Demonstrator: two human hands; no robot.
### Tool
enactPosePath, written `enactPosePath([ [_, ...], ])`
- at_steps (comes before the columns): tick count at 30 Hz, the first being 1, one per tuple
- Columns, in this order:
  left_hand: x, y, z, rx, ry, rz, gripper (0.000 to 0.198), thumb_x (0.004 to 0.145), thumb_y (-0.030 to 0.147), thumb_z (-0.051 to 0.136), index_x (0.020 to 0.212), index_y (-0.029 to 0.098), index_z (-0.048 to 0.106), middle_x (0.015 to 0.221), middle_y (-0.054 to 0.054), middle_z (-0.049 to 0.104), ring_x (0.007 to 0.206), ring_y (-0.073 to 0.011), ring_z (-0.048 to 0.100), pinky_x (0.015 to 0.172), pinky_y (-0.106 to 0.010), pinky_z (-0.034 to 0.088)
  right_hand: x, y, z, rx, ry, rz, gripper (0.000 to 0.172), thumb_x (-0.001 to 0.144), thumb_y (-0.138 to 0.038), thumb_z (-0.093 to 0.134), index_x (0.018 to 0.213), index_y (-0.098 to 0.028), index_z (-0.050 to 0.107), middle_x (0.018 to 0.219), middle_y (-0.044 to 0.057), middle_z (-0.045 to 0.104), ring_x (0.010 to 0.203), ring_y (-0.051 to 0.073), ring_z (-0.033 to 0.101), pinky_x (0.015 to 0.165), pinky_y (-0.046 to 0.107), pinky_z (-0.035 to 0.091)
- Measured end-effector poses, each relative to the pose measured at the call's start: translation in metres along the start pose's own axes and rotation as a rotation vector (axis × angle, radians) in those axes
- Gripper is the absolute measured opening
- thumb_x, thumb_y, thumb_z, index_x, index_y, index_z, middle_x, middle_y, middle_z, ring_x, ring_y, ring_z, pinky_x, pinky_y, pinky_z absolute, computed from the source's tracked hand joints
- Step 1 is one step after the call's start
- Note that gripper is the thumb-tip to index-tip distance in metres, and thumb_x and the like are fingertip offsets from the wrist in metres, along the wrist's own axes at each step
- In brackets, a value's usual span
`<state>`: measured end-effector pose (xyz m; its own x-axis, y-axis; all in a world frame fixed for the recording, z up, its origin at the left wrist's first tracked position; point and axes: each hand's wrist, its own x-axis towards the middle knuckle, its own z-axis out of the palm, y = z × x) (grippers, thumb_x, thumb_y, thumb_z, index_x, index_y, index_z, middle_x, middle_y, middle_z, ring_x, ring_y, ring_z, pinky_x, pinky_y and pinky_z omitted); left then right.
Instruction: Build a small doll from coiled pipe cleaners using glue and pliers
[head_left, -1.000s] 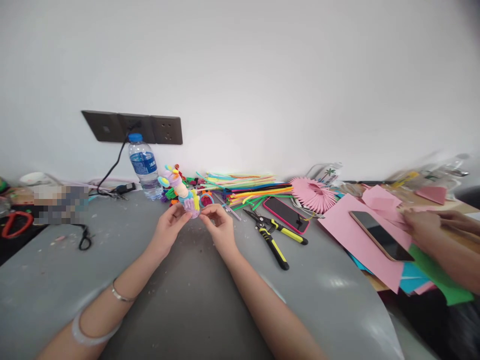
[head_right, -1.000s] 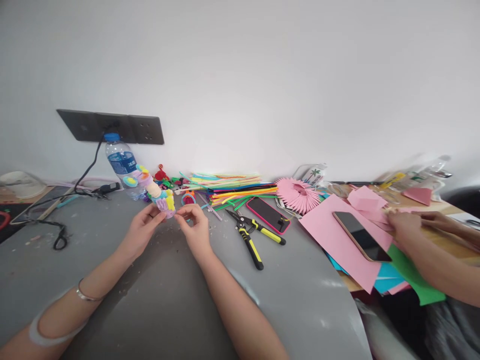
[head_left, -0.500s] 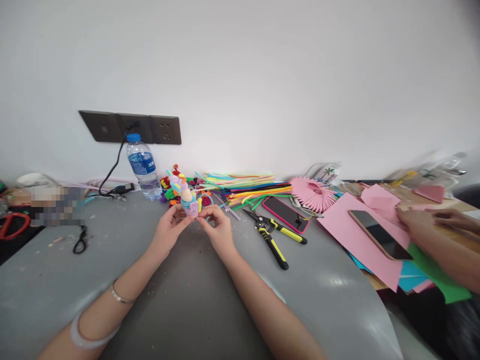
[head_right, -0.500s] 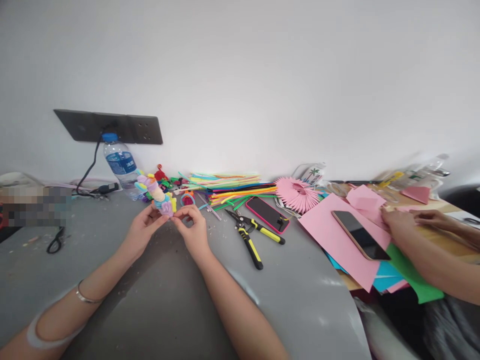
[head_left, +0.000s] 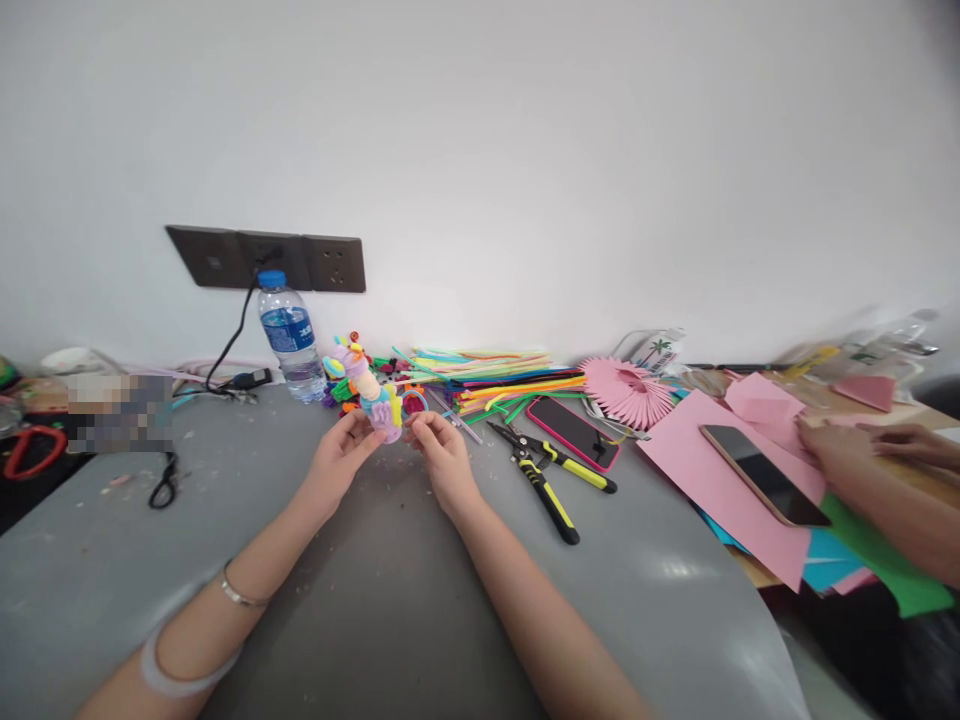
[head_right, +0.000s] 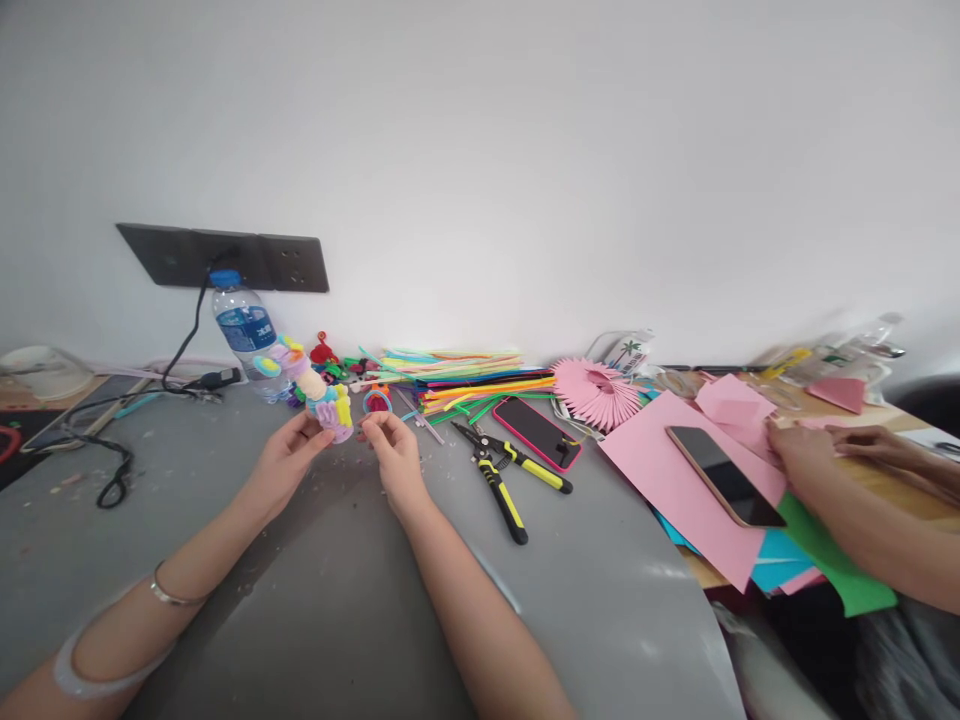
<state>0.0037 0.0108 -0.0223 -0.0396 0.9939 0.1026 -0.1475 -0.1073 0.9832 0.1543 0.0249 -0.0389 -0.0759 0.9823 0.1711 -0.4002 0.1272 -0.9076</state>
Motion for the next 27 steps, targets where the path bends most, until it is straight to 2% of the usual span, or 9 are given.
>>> enactPosePath([
  [3,0.0000,0.0000,0.0004,-0.012,0.003,0.007,0.033,0.071,0.040,0.078,0.094,0.018,0.069,0.094,-0.004,0.070,0.089,-0.0184,0.063,0.082,-0.029,0.051,0.0003,0.0004,-0.0011,-0.006,0.053,-0.019,0.027,0.080,-0.047,0.065,0.079,-0.020,0.059,0.081,0.001,0.061,0.066,0.013,0.053,0.064,0.026,0.041],
  [6,0.0001,-0.0003,0.0006,0.001,0.020,0.018,0.030,0.071,0.040,0.078,0.090,0.019,0.068,0.091,-0.004,0.070,0.087,-0.0183,0.063,0.081,-0.029,0.052,-0.0016,-0.0009,0.0003,-0.093,0.015,-0.069,0.024,0.075,-0.042,0.071,0.077,-0.021,0.060,0.074,-0.001,0.059,0.065,0.014,0.052,0.061,0.026,0.043],
  [9,-0.0004,0.0003,0.0010,0.033,0.032,0.035,0.030,0.070,0.040,0.079,0.087,0.019,0.066,0.089,-0.004,0.070,0.086,-0.0190,0.064,0.082,-0.031,0.052,-0.0039,-0.0007,0.0023,-0.172,-0.023,-0.105,0.020,0.074,-0.038,0.072,0.080,-0.021,0.063,0.077,0.001,0.061,0.065,0.015,0.052,0.059,0.027,0.044],
  [16,-0.0002,0.0014,0.0003,0.110,-0.013,0.064,0.034,0.071,0.041,0.077,0.094,0.018,0.066,0.095,-0.006,0.071,0.089,-0.0208,0.065,0.085,-0.034,0.052,-0.0051,-0.0026,0.0032,-0.330,-0.028,-0.207,0.010,0.077,-0.029,0.070,0.075,-0.020,0.065,0.076,0.000,0.061,0.068,0.014,0.052,0.063,0.027,0.040],
  [20,0.0002,0.0005,-0.0016,0.132,-0.028,0.071,0.034,0.071,0.039,0.077,0.096,0.018,0.066,0.096,-0.006,0.071,0.088,-0.0200,0.065,0.083,-0.033,0.052,-0.0056,-0.0048,0.0034,-0.312,-0.058,-0.188,0.011,0.080,-0.029,0.066,0.075,-0.019,0.063,0.074,-0.001,0.057,0.065,0.013,0.049,0.062,0.027,0.038],
  [27,0.0005,-0.0021,-0.0022,0.109,-0.031,0.079,0.034,0.072,0.038,0.077,0.097,0.018,0.066,0.098,-0.007,0.071,0.091,-0.0207,0.065,0.084,-0.034,0.053,-0.0050,-0.0043,0.0043,-0.211,-0.111,-0.103,0.026,0.081,-0.045,0.065,0.075,-0.020,0.058,0.066,-0.003,0.052,0.061,0.013,0.047,0.058,0.025,0.040],
])
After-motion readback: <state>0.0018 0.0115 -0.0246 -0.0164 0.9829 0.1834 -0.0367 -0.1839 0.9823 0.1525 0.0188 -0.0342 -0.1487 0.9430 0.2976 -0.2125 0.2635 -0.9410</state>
